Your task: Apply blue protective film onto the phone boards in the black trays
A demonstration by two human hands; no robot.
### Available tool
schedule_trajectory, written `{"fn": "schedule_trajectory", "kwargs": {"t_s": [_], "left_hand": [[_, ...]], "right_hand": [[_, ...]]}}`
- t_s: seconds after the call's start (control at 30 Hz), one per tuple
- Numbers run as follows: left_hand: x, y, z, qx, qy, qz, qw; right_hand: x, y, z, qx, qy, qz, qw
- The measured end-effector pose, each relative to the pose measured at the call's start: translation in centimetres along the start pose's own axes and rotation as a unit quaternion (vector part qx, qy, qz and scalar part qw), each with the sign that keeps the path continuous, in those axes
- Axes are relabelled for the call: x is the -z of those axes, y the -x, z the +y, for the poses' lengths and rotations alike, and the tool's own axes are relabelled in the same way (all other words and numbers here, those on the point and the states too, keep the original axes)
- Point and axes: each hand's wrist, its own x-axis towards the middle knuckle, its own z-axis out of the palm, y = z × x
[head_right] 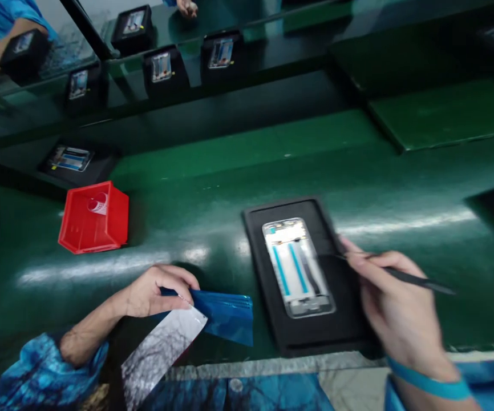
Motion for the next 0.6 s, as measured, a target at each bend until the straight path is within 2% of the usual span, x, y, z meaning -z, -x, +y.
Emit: {"fn": "schedule_trajectory", "kwargs": {"t_s": [0.1,0.2,0.27,0.47,0.6], "left_hand": [[-0.5,-0.1,0.2,-0.003,0.000,-0.025,1.000],[-1.0,-0.2,0.4,-0.012,-0.004,-0.051,0.999],[-1.5,-0.5,0.4,-0.019,-0.006,-0.060,0.998],[-2.8,-1.8,-1.1,-0.033,-0.020,-0.052,0.998],[-3.2,-1.9,-2.1,-0.042,-0.047,-0.051,0.997]], "right_hand": [[-3.6,4.2,0.9,-0.021,-0.027,-0.064,0.997],[-5.8,6.8,1.1,-0.025,-0.025,-0.113,0.993],[-6.8,6.6,0.8,-0.011,-0.013,-0.133,0.991],[-10.2,2.5,-0.6,0.059,0.033,-0.170,0.983],[-11.0,2.6,-0.4,0.105,0.059,-0.182,0.976]]}}
